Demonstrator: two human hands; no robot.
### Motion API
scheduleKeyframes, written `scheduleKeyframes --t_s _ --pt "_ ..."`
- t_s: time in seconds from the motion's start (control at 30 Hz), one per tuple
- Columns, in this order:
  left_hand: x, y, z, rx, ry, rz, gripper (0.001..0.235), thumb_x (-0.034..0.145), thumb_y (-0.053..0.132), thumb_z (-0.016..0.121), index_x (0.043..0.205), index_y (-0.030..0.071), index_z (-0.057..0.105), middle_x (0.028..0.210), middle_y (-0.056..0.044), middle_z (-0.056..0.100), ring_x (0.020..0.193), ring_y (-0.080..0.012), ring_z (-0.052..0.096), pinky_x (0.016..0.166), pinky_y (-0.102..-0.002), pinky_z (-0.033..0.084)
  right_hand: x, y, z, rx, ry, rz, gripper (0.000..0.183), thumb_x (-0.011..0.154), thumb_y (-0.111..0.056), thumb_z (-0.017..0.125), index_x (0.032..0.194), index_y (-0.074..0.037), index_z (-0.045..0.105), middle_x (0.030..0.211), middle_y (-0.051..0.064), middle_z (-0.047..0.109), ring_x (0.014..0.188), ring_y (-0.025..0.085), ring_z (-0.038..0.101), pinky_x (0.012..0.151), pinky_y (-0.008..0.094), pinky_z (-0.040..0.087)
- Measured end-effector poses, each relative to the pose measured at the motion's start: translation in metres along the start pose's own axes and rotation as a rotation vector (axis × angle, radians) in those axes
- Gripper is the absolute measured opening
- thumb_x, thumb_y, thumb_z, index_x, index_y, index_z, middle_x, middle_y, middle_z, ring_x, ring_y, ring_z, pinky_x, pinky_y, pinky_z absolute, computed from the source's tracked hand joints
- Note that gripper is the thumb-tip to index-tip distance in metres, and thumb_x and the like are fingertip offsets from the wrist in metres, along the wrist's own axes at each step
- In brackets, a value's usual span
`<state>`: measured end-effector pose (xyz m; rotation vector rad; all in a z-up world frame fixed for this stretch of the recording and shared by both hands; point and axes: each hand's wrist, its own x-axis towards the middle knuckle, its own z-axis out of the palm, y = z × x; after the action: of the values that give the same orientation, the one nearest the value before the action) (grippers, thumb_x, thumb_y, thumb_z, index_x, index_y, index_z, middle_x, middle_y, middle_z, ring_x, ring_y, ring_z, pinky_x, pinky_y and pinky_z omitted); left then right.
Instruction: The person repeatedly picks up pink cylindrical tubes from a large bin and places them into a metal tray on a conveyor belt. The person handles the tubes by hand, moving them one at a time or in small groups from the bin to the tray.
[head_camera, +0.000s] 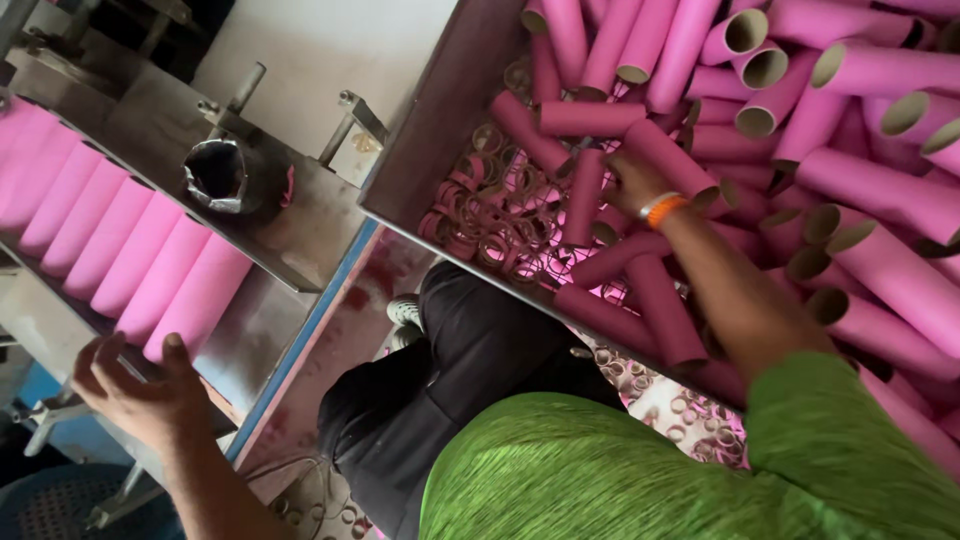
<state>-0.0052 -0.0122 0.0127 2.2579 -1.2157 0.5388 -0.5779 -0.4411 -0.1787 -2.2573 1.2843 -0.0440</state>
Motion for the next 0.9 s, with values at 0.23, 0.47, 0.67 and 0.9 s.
scheduleKeyframes --t_s 0.23,0.47,0.67,0.9 --pt "-0.009 -0.015 0.005 0.110 -0.047 -0.014 0.047 0.088 0.016 0.089 0.123 0.003 0.060 0.140 -0.019 0.054 0.131 -0.0395 0.053 0.115 -0.054 0.047 0.081 0.000 0.066 -0.200 0.223 -0.110 0.077 0.065 -0.024 0.087 0.130 0.002 0.058 0.124 0.027 0.065 0.112 0.045 0.063 0.092 0.055 0.050" --pt "-0.009 -0.010 0.004 0.095 -0.056 -0.082 0.045 0.090 0.018 0.089 0.122 0.003 0.060 0.141 -0.021 0.050 0.130 -0.0412 0.053 0.108 -0.055 0.048 0.074 0.029 0.043 0.202 0.116 0.180 0.046 0.083 -0.019 0.075 0.128 -0.010 0.070 0.121 0.017 0.072 0.111 0.034 0.070 0.098 0.044 0.055" --pt "-0.008 -0.002 -0.004 0.065 -0.059 -0.073 0.043 0.093 0.016 0.086 0.124 0.003 0.058 0.144 -0.021 0.048 0.133 -0.0405 0.053 0.111 -0.054 0.048 0.087 0.024 0.076 0.121 0.119 0.183 0.037 0.085 -0.017 0.076 0.121 -0.009 0.073 0.114 0.017 0.073 0.104 0.032 0.070 0.092 0.043 0.055" --pt "-0.004 0.013 -0.004 0.001 -0.070 -0.019 0.052 0.092 0.025 0.090 0.128 0.001 0.061 0.139 -0.023 0.050 0.131 -0.0427 0.051 0.111 -0.055 0.048 0.102 -0.008 0.088 0.039 0.288 0.090 0.027 0.088 -0.015 0.076 0.114 -0.008 0.077 0.106 0.017 0.075 0.095 0.029 0.071 0.086 0.041 0.055"
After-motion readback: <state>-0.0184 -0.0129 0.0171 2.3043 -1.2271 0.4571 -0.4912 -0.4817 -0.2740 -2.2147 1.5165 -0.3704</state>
